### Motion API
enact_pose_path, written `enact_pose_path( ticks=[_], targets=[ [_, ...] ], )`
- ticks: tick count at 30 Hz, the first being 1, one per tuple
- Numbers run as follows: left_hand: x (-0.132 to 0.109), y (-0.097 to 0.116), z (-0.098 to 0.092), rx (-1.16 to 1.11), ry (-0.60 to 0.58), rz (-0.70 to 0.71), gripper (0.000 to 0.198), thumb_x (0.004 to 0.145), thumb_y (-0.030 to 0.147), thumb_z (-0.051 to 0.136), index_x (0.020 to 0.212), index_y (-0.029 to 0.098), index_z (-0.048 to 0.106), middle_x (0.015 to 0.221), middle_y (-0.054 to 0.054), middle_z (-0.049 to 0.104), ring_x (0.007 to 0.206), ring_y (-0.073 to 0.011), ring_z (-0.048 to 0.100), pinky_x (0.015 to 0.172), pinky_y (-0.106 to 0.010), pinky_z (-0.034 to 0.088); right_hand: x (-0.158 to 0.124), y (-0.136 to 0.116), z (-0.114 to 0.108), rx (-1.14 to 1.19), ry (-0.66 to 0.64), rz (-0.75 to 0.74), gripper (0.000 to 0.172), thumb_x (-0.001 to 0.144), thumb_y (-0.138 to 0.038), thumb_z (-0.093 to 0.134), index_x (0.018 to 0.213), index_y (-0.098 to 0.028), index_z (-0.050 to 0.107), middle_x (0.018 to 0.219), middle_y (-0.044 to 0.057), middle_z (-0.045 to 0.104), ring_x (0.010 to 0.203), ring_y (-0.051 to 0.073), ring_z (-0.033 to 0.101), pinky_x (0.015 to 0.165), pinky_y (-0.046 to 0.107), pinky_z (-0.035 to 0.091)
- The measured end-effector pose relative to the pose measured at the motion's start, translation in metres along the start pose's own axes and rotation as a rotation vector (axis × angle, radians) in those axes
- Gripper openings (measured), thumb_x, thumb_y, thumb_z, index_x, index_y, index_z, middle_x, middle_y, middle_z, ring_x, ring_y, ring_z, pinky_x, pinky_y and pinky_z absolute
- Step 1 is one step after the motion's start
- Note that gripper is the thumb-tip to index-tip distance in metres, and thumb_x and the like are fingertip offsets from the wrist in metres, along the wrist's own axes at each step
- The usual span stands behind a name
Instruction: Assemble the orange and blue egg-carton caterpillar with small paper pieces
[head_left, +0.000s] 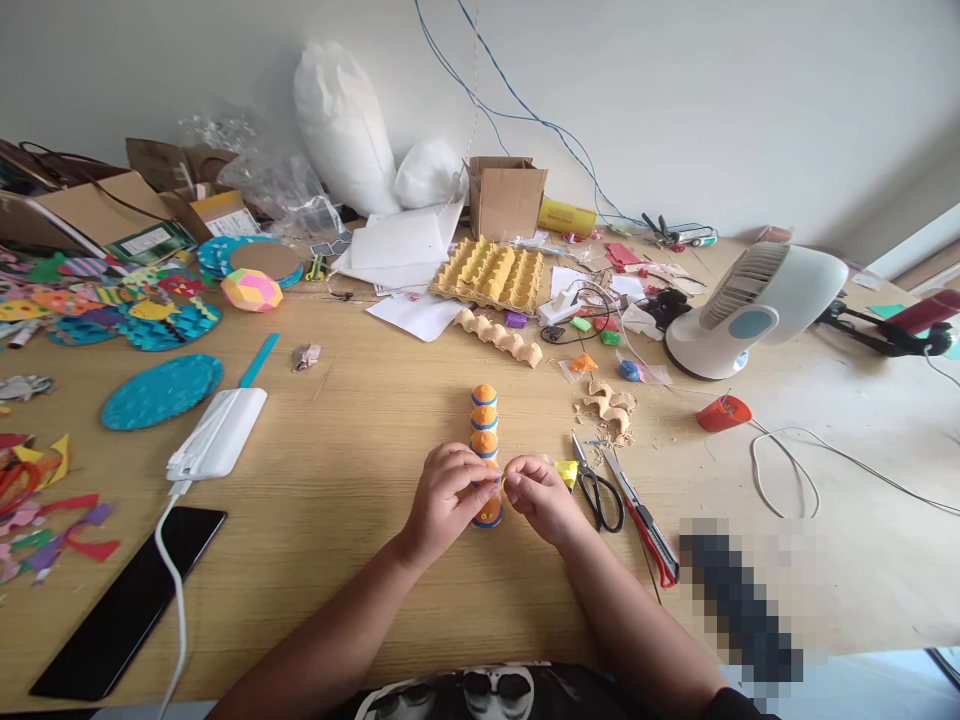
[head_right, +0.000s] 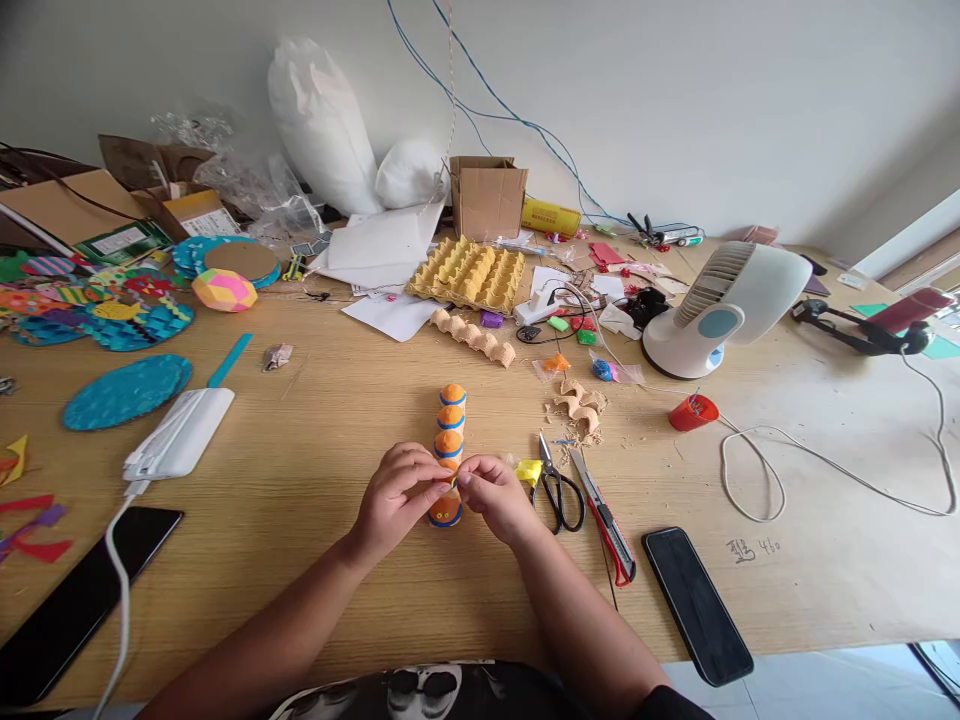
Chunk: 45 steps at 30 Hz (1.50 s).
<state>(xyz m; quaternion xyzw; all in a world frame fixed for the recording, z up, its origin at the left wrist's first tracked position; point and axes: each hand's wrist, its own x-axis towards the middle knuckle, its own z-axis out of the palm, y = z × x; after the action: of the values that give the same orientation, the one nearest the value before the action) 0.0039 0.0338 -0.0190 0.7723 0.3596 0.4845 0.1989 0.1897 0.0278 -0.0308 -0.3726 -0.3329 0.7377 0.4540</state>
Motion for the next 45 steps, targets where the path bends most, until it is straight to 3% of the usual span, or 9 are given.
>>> enact_pose_path(
  ticks=[20, 45],
  targets=[
    [-0.0011, 0.0018, -0.0019, 0.111, -0.006, 0.067, 0.012, 0.089, 0.02, 0.074, 0.1, 0.025, 0.072, 0.089, 0.001, 0.074, 0.095, -0.0193, 0.058, 0.092, -0.039, 0.043, 0.0001, 0.0014, 0.0015, 0.007, -0.029, 0.014, 0.035, 0.072, -0.045, 0.085, 0.077, -0.016, 0.066, 0.055, -0.004, 0.054, 0.045, 0.004, 0.03, 0.045, 0.021, 0.014],
    [-0.0005, 0.0029, -0.002, 0.107, 0.026, 0.059, 0.012, 0.089, 0.018, 0.073, 0.098, 0.026, 0.071, 0.087, 0.001, 0.073, 0.093, -0.0195, 0.06, 0.09, -0.039, 0.044, -0.0004, 0.004, 0.0011, 0.017, -0.047, 0.018, 0.032, 0.072, -0.043, 0.087, 0.081, -0.017, 0.07, 0.056, -0.004, 0.056, 0.048, 0.005, 0.038, 0.044, 0.019, 0.018]
  ],
)
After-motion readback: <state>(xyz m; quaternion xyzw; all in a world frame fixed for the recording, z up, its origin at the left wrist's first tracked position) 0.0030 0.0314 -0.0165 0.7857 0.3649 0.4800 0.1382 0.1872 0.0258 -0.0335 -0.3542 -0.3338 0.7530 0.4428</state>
